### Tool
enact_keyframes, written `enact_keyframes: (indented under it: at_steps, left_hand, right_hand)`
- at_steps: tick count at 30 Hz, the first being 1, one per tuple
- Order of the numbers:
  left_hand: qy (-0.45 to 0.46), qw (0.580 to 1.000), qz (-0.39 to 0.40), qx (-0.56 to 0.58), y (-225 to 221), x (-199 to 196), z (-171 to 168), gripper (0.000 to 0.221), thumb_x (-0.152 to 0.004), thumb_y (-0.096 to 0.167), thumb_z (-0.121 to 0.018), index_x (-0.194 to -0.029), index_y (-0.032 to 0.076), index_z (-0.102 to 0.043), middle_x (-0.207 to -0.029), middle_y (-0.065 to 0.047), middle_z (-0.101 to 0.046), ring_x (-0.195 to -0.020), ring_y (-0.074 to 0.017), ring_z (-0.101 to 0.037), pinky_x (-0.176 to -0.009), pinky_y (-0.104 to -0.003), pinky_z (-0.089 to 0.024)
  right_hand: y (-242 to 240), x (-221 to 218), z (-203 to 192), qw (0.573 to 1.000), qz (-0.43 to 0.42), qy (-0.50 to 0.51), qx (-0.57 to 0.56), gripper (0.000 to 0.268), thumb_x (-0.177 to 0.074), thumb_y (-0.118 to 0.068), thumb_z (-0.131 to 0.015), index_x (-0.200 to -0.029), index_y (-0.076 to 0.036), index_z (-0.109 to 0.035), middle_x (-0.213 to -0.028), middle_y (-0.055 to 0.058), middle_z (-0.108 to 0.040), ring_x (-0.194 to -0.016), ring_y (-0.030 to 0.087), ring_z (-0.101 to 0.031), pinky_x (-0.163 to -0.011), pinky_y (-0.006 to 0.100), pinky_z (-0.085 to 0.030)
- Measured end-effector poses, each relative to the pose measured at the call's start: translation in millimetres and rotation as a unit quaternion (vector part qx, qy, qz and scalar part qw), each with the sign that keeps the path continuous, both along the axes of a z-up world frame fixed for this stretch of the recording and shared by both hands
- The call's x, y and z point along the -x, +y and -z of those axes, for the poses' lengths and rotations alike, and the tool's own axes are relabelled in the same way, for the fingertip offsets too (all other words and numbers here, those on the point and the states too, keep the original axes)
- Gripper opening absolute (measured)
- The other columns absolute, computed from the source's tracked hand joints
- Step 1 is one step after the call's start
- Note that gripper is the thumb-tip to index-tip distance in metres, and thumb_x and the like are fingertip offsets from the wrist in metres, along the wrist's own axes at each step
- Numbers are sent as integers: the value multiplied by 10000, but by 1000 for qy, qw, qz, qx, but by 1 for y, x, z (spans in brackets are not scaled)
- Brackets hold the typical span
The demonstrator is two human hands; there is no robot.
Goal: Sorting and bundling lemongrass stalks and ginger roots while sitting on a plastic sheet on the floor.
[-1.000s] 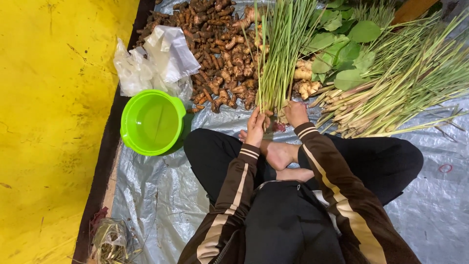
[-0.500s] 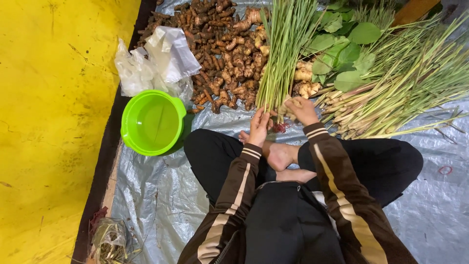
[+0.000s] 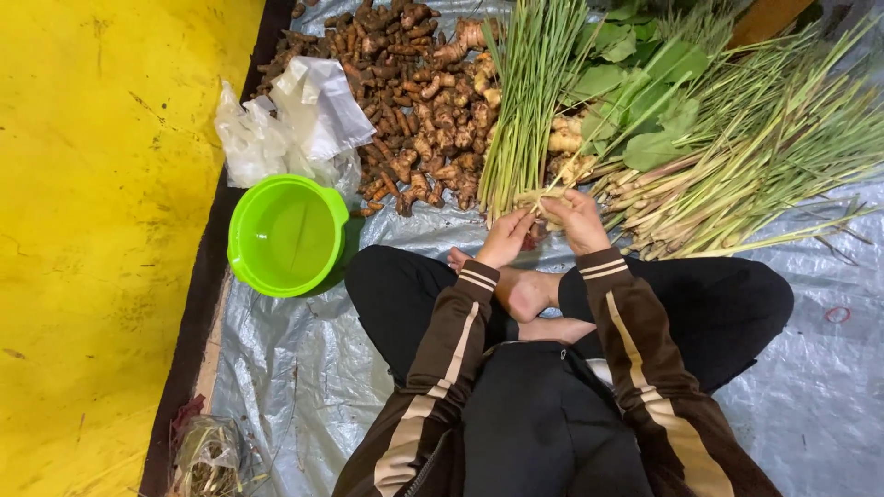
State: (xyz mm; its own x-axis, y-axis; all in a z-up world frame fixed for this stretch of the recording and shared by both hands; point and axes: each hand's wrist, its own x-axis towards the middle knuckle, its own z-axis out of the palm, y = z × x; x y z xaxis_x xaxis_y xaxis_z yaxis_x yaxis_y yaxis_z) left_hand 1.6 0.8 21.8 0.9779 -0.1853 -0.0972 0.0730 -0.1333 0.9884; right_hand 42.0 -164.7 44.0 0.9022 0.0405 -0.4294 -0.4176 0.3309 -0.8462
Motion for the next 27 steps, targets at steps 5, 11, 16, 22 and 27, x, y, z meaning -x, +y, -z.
enact_keyframes:
  at_steps: [5,11,16,22,27]
  left_hand:
    - [54,987,13,148,-7,10,-52,296,-1088,157,-510,-883,58,-701,-547,-5,-548,-487,-61,-463,-519,-188,-406]
    - [89,973,-30,209,-18,10,-29,242,-1085,158,-503,-951,87,-692,-647,-1,-595,-472,-11,-445,-466,-138,-342]
    - [186,926,-133,301,-29,13,-33,240,-1095,154,-481,-1201,-9,-622,-782,-30,-568,-521,-26,-390,-476,-160,-316]
    - [230,856,-294,359,-45,14,1,240,-1042,231,-640,-1131,15,-695,-980,-129,-659,-801,-192,-631,-748,-351,-574]
    - [228,863,-292,342,-49,14,25,191,-1057,228,-581,-1104,68,-675,-994,-90,-627,-810,-169,-595,-663,-268,-509]
  right_hand:
    - [-27,-18,13,998,70,-3,-1,336,-887,-150,-848,-1093,-45,-603,-850,37,-700,-708,113,-730,-631,262,-631]
    - [-45,-26,11,987,155,-25,-46,263,-914,-103,-823,-916,-78,-561,-836,67,-724,-716,152,-758,-622,221,-611]
    - [-14,7,-47,988,145,-39,-44,317,-851,-37,-845,-890,-103,-536,-833,33,-701,-753,145,-751,-684,256,-628]
    - [12,30,-25,997,51,-59,21,295,-832,-52,-835,-1059,-16,-650,-902,91,-721,-748,155,-725,-656,318,-630]
    - [16,29,-22,983,31,-93,156,295,-826,-55,-788,-1107,-84,-704,-871,114,-740,-768,144,-706,-662,321,-626]
